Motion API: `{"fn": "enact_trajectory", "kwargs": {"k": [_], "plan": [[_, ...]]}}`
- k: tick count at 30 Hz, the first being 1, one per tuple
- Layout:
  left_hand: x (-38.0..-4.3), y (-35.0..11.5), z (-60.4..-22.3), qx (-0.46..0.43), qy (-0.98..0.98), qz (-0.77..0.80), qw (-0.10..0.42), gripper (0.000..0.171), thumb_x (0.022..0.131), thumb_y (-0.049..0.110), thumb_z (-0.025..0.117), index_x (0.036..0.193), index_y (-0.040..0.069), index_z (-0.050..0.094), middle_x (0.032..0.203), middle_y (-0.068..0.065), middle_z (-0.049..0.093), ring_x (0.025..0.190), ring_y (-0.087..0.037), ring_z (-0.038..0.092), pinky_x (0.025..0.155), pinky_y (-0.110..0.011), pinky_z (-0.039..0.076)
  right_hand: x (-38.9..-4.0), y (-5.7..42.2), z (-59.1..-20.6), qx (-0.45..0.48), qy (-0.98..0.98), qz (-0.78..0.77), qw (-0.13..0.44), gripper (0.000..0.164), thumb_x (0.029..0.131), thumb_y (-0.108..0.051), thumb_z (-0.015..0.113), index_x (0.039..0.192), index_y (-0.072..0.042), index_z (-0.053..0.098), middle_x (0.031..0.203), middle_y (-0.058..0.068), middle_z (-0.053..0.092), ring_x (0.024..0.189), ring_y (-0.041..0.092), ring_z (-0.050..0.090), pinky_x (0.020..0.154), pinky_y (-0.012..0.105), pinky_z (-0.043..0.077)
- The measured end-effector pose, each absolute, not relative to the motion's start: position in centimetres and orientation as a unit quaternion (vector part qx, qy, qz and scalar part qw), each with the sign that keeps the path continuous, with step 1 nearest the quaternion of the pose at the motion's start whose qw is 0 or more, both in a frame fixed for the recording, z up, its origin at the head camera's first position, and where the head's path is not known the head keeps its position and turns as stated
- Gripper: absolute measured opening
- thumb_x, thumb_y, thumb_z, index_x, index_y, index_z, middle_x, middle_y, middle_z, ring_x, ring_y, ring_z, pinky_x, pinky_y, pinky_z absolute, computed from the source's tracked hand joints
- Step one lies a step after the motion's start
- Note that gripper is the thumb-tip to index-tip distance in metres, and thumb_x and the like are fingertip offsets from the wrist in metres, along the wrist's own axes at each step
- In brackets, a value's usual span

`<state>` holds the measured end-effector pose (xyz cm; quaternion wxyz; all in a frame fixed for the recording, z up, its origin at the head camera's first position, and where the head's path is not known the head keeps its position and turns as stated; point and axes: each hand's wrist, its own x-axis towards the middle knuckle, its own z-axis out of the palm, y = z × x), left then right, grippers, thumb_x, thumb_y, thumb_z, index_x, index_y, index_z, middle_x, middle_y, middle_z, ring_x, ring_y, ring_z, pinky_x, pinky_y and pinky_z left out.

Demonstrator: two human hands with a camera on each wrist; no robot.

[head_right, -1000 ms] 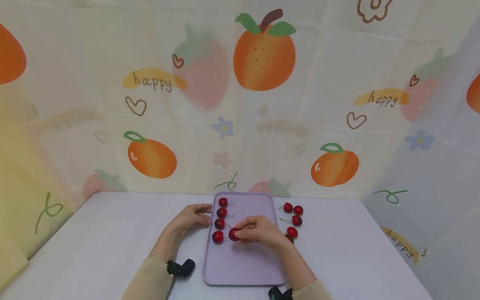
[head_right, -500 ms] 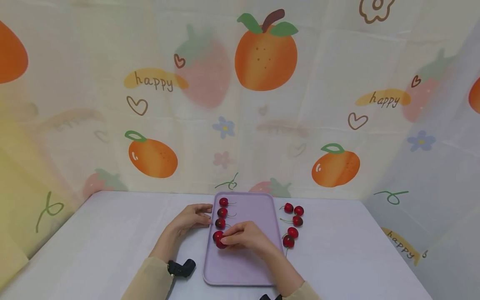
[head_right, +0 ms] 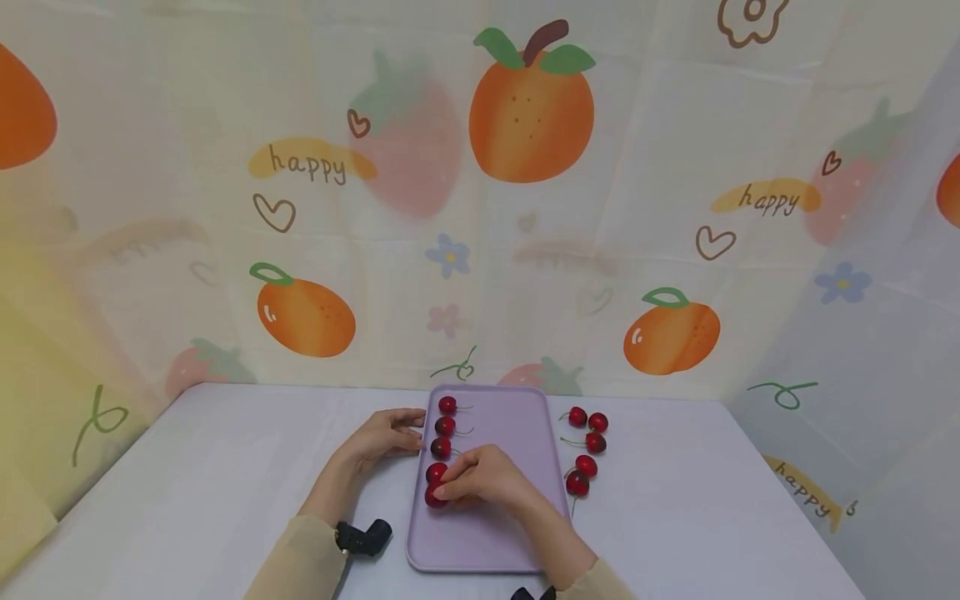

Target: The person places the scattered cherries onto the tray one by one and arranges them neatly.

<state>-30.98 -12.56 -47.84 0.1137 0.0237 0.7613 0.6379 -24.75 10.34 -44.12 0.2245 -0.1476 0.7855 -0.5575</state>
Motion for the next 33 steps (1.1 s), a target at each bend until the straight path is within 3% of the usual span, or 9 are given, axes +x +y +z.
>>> {"fn": "enact_trajectory", "kwargs": {"k": [7, 18, 33], "plan": [[-31.05, -12.58, -47.85, 0.027, 0.760, 0.638, 0.116, 0.056, 0.082, -0.002, 0.071, 0.136, -0.003, 0.055, 0.126, -0.022, 0.064, 0.081, -0.012, 0.068, 0.083, -0.033, 0.063, -24.60, 10.25, -44.58, -0.146, 0.808, -0.531, 0.211, 0.023, 0.075, -0.017, 0.084, 0.087, -0.001, 0.074, 0.072, 0.003, 0.075, 0.062, 0.007, 0.063, 0.059, 0.021, 0.055], [-31.03, -12.66, -47.81, 0.031, 0.758, 0.640, 0.121, 0.057, 0.082, -0.003, 0.071, 0.136, -0.004, 0.054, 0.127, -0.022, 0.064, 0.080, -0.012, 0.069, 0.082, -0.033, 0.063, -24.50, 9.93, -44.67, -0.150, 0.825, -0.512, 0.189, 0.022, 0.074, -0.020, 0.086, 0.086, -0.004, 0.076, 0.074, 0.007, 0.076, 0.060, 0.008, 0.064, 0.057, 0.023, 0.056], [-30.98, -12.65, -47.73, 0.026, 0.758, 0.640, 0.118, 0.057, 0.081, -0.003, 0.071, 0.136, -0.004, 0.054, 0.127, -0.022, 0.063, 0.081, -0.012, 0.068, 0.082, -0.033, 0.063, -24.72, 10.10, -44.91, -0.157, 0.852, -0.476, 0.149, 0.021, 0.073, -0.027, 0.086, 0.081, -0.009, 0.079, 0.069, 0.000, 0.074, 0.057, 0.007, 0.058, 0.054, 0.022, 0.051]]}}
